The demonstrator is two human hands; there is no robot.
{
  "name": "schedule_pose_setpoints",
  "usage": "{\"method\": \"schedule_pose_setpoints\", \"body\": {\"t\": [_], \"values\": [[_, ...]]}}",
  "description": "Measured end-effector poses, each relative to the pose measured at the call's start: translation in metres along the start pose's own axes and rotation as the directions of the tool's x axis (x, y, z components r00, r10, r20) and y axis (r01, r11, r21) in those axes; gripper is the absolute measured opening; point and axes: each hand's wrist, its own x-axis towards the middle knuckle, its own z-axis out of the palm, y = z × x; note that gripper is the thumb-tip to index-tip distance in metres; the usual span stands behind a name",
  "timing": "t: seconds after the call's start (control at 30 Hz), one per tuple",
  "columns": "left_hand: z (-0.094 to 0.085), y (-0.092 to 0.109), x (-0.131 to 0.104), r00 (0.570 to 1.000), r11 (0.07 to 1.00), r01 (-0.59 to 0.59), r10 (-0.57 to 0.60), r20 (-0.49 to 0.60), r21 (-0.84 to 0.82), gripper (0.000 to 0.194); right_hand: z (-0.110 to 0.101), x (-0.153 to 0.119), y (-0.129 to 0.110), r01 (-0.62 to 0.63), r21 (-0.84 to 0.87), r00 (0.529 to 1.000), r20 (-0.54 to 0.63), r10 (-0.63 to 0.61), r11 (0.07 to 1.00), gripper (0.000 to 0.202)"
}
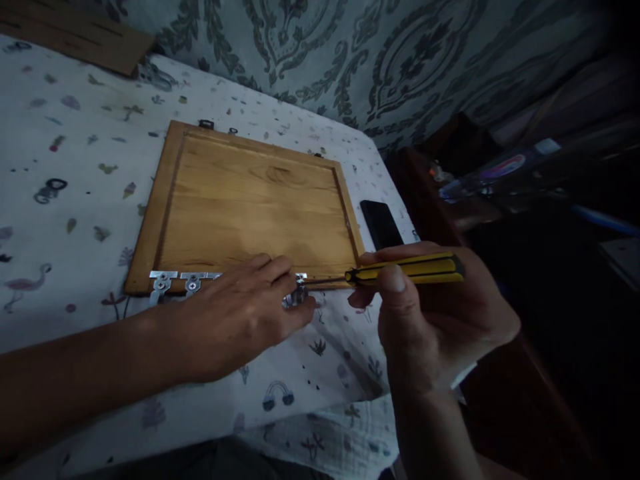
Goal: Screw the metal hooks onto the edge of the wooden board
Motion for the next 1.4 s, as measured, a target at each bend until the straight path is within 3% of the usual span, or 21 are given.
{"method": "schedule_pose_setpoints", "body": {"t": [0.23, 0.57, 0.7, 0.83, 1.1, 1.4], "values": [[0.0, 0.0, -0.001, 1.0, 1.0, 0.004, -0.003, 0.022, -0.015, 0.036, -0.003, 0.003, 0.004, 0.051, -0.02, 0.998, 0.031, -0.05, 0.999, 0.012], [-0.001, 0.001, 0.0, 1.0, 1.0, 0.015, -0.015, 0.021, 0.003, 0.034, -0.002, 0.002, 0.0, 0.018, -0.033, 1.0, -0.004, -0.018, 0.999, 0.018], [0.0, -0.001, -0.001, 1.0, 1.0, 0.0, 0.0, 0.025, -0.002, 0.036, -0.009, 0.006, -0.005, -0.045, -0.033, 0.991, 0.124, 0.048, 0.998, 0.023], [0.001, -0.001, -0.001, 1.0, 1.0, 0.003, -0.003, 0.007, -0.011, 0.039, -0.017, 0.01, -0.007, -0.018, -0.055, 0.968, 0.249, 0.031, 0.998, 0.017], [0.004, -0.001, -0.002, 1.0, 1.0, -0.007, 0.007, 0.0, 0.018, 0.045, -0.013, 0.008, 0.001, 0.093, -0.136, 0.985, 0.154, -0.072, 0.986, 0.017], [-0.001, 0.001, -0.001, 1.0, 1.0, -0.007, 0.007, -0.003, 0.017, 0.033, -0.011, 0.006, 0.0, 0.086, -0.213, 0.992, 0.11, -0.064, 0.973, 0.015]]}}
